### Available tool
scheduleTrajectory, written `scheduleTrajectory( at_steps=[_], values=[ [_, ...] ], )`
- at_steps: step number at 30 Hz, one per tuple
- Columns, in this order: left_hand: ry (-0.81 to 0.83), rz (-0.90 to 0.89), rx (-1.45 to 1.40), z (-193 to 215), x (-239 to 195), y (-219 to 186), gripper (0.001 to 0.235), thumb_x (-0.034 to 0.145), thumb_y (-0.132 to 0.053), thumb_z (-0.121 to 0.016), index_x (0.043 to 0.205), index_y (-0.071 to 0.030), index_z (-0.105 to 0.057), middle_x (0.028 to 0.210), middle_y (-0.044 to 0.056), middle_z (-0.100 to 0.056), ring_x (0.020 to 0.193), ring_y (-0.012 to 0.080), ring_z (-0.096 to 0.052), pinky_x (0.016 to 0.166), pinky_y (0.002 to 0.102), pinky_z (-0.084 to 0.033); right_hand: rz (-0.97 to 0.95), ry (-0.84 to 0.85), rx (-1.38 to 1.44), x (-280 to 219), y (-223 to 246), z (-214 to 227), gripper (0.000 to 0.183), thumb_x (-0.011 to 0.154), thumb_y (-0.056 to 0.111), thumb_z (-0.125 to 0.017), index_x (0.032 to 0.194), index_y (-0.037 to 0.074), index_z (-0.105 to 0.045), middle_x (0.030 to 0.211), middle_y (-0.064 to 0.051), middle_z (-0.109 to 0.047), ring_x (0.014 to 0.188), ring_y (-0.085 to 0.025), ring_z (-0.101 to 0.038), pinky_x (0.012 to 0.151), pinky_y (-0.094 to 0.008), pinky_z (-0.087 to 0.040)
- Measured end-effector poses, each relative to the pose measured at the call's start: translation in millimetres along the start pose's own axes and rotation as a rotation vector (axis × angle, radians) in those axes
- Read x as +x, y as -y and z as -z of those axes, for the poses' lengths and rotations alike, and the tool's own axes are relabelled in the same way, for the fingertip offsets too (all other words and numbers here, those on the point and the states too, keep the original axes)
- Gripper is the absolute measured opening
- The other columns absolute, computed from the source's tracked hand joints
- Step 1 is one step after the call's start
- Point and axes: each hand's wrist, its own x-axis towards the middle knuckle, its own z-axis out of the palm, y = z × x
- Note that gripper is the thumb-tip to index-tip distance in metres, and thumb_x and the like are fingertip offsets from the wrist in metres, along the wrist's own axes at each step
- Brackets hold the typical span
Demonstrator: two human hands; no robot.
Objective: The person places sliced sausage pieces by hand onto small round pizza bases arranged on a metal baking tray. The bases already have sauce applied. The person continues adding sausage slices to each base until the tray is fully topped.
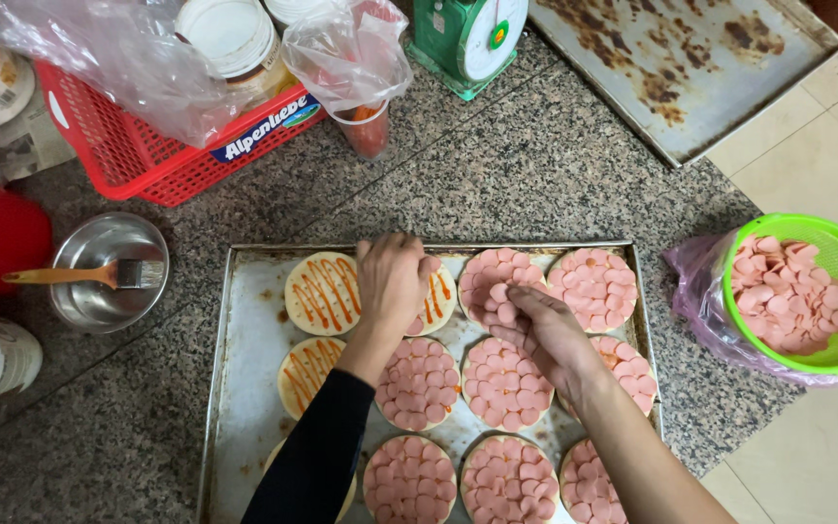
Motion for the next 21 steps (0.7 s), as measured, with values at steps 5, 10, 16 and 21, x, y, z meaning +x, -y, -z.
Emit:
scheduleTrajectory(
  at_steps=[5,10,16,21],
  values=[
    [0.032,0.137,-0.356,18,-19,-14,0.019,0.090,-0.024,-0.076,0.091,-0.005,-0.075,0.089,0.010,-0.073,0.075,0.0229,-0.070,0.073,0.038,-0.053,-0.012,0.056,-0.034,-3,0,-11,0.029,0.103,0.017,-0.051,0.121,-0.002,-0.064,0.110,-0.015,-0.074,0.096,-0.024,-0.074,0.088,-0.036,-0.061],
    [0.111,0.122,-0.612,25,-39,-35,0.021,0.087,-0.020,-0.078,0.096,-0.002,-0.074,0.086,0.011,-0.072,0.067,0.0207,-0.071,0.061,0.033,-0.056,-0.016,0.152,-0.049,-4,-4,-23,0.033,0.102,0.015,-0.051,0.127,-0.003,-0.064,0.115,-0.015,-0.074,0.098,-0.025,-0.074,0.092,-0.037,-0.061],
    [-0.031,0.098,-0.548,21,-49,-23,0.018,0.085,-0.019,-0.079,0.085,-0.002,-0.073,0.083,0.010,-0.073,0.067,0.0236,-0.072,0.062,0.034,-0.056,-0.011,0.178,-0.074,-6,-12,-21,0.032,0.102,0.011,-0.051,0.128,-0.003,-0.062,0.117,-0.019,-0.074,0.102,-0.027,-0.075,0.092,-0.037,-0.061],
    [-0.084,0.162,-0.381,11,-45,2,0.011,0.086,-0.015,-0.076,0.086,-0.005,-0.075,0.087,0.011,-0.074,0.070,0.0291,-0.071,0.065,0.040,-0.055,0.038,0.084,-0.086,-3,-11,-7,0.032,0.099,-0.001,-0.055,0.131,-0.005,-0.062,0.122,-0.016,-0.072,0.107,-0.023,-0.072,0.096,-0.033,-0.058]
  ],
)
